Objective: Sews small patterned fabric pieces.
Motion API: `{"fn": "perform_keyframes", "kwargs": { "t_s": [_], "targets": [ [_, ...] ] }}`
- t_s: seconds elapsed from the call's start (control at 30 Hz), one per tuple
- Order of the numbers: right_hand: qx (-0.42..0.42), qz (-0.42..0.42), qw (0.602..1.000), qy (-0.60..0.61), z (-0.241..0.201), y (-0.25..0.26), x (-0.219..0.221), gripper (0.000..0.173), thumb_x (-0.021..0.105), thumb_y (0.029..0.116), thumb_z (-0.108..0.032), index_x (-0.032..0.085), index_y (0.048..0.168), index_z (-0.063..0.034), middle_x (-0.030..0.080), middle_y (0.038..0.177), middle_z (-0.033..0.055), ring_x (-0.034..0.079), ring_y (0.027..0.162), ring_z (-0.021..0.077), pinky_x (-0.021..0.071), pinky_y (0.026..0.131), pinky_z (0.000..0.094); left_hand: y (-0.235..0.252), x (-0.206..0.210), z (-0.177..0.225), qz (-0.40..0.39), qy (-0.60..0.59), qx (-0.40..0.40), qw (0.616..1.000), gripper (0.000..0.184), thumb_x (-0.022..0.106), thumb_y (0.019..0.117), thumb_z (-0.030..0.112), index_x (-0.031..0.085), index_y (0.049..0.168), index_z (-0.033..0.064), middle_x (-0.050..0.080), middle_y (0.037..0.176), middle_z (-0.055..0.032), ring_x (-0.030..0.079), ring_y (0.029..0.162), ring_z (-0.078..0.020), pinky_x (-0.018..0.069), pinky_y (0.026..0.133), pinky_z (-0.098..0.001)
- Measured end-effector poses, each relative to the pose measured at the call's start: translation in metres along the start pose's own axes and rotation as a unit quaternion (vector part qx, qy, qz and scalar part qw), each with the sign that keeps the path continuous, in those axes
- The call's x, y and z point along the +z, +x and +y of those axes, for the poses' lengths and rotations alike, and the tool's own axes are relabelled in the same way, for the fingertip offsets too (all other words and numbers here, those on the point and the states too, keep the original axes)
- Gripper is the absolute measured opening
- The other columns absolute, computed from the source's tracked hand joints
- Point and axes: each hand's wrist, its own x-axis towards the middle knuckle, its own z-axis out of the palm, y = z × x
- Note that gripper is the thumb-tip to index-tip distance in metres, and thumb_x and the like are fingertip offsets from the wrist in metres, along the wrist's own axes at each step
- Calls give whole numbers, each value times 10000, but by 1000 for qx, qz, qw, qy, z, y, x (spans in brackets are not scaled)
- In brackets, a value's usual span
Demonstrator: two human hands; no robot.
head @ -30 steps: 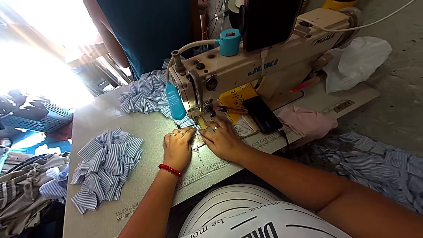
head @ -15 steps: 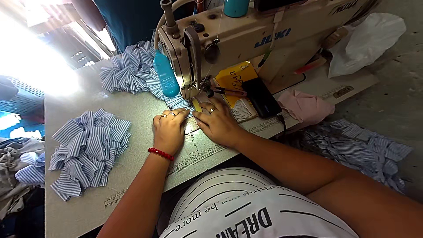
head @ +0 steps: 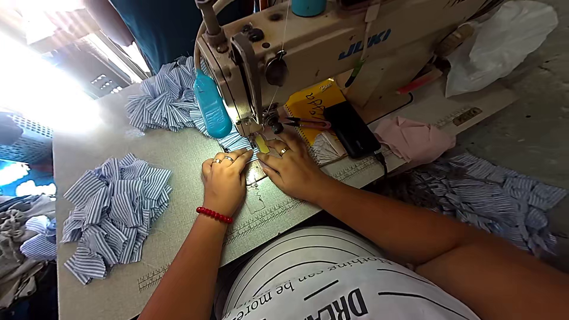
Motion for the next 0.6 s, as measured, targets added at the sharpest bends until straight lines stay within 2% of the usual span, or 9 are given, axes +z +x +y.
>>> {"fn": "perform_keyframes", "kwargs": {
  "t_s": [0.2,0.3,0.37,0.47,0.53,0.57,0.6],
  "targets": [
    [8,-22,1000,-17,-3,1,-4,426,449,1059,-387,638,1418,-259,523,1525,120,298,1519,399,224,1194,672,2,1,-1,9,1,-3,1000,412,480,998,56,727,1295,200,690,1340,-16,629,1226,-271,383,1035,-588],
    [12,-23,999,-25,-3,1,-3,439,436,1063,-395,620,1439,-263,512,1541,115,288,1529,391,198,1204,676,4,1,0,1,-1,-15,1000,432,469,996,48,714,1315,203,678,1357,-11,612,1271,-285,260,1122,-694],
    [17,-41,999,-31,-4,1,-6,460,413,1071,-401,583,1475,-259,488,1564,114,266,1542,381,165,1214,680,5,1,1,-3,-1,-25,1000,434,468,1000,52,709,1324,212,670,1367,2,597,1292,-298,168,1120,-773],
    [21,-58,997,-34,-7,3,-8,472,406,1077,-399,553,1500,-254,453,1592,126,229,1559,379,125,1225,681,6,2,-1,5,1,-31,1000,429,465,1007,68,714,1319,228,669,1369,10,593,1299,-304,126,1092,-820],
    [13,-26,999,-23,-8,0,-8,427,467,1064,-367,618,1440,-232,504,1551,133,274,1544,380,154,1223,678,8,4,-2,8,0,-34,999,436,454,1008,71,715,1317,231,669,1369,12,589,1303,-309,132,1079,-829],
    [4,16,1000,-15,-7,-3,-8,385,515,1046,-343,673,1373,-215,573,1481,130,351,1507,373,209,1216,664,9,4,-2,5,0,-38,999,447,447,1002,65,714,1320,232,667,1375,13,584,1313,-315,132,1074,-834],
    [-2,69,998,-10,-5,-8,-10,332,562,1017,-311,728,1281,-196,652,1364,118,471,1422,358,307,1179,640,10,4,-2,2,-2,-43,999,453,448,996,52,715,1318,226,666,1377,7,580,1318,-326,129,1070,-840]
  ]
}}
